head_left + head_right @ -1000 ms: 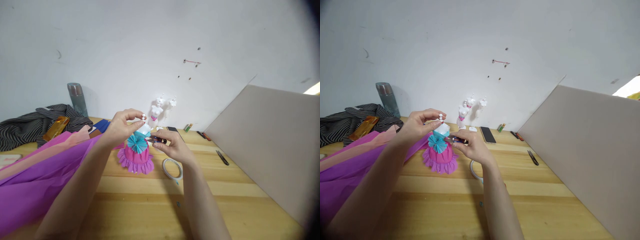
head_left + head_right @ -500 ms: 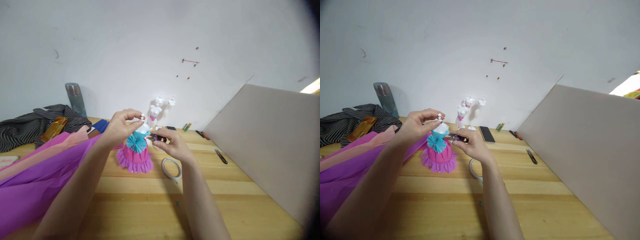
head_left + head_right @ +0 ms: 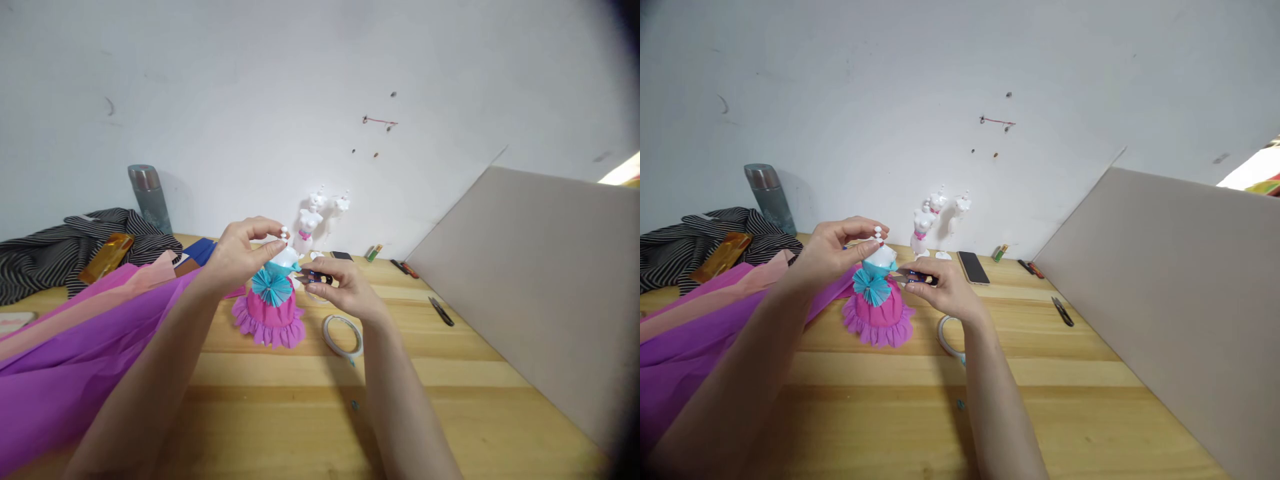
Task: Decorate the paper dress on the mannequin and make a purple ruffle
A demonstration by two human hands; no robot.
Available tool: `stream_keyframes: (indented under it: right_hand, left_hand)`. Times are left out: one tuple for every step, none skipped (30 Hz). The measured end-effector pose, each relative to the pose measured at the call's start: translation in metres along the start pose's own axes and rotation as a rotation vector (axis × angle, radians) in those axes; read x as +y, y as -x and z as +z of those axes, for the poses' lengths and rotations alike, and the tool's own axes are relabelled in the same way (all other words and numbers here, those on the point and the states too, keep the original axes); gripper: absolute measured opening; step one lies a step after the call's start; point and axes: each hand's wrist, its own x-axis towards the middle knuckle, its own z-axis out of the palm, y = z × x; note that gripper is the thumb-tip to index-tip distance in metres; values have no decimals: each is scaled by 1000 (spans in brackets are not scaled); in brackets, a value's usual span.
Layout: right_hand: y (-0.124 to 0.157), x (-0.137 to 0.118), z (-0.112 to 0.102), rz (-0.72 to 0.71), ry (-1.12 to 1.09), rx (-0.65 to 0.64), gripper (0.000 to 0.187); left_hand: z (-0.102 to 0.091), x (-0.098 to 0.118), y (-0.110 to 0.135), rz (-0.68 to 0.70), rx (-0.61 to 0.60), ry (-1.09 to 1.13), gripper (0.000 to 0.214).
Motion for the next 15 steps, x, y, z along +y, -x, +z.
stream_keyframes:
  right_hand:
    - [0,0,0,-3,6,-8,27]
    - [0,0,0,1,10,-16,27]
    - [0,0,0,10,11,-25,27]
    - [0,0,0,19,9,-32,27]
    - [0,0,1,31,5,-37,27]
    - [-1,-1,2,41,0,-39,28]
    - [-1,-1,3,47,-6,-38,28]
    - [-2,-2,4,54,-11,-38,27]
    - [-2,-3,5,60,-15,-37,27]
    - [-3,-4,6,67,-19,-37,27]
    - [-3,-5,7,72,-22,-38,27]
    - [-3,-6,8,71,-26,-39,27]
    - [-4,-7,9,67,-29,-39,27]
    - [-4,-8,9,55,-31,-39,26]
    - [-4,-9,9,39,-34,-38,26]
  left_hand:
    - [0,0,0,0,1,-1,18]
    - [0,0,0,-3,0,-4,17]
    - [0,0,0,-7,1,-6,17]
    - [0,0,0,-12,3,-6,18]
    - [0,0,0,-16,7,-5,18]
    - [0,0,0,-19,10,-3,19]
    - [0,0,0,-20,12,-2,19]
    - [0,0,0,-20,15,0,19]
    - [0,0,0,-19,17,0,19]
    - [0,0,1,-16,16,1,19]
    - [0,0,1,-13,17,0,19]
    - [0,0,1,-11,20,-1,18]
    - [1,0,1,-9,22,-4,18]
    - [1,0,1,-7,26,-7,18]
    - [1,0,1,-5,28,-8,18]
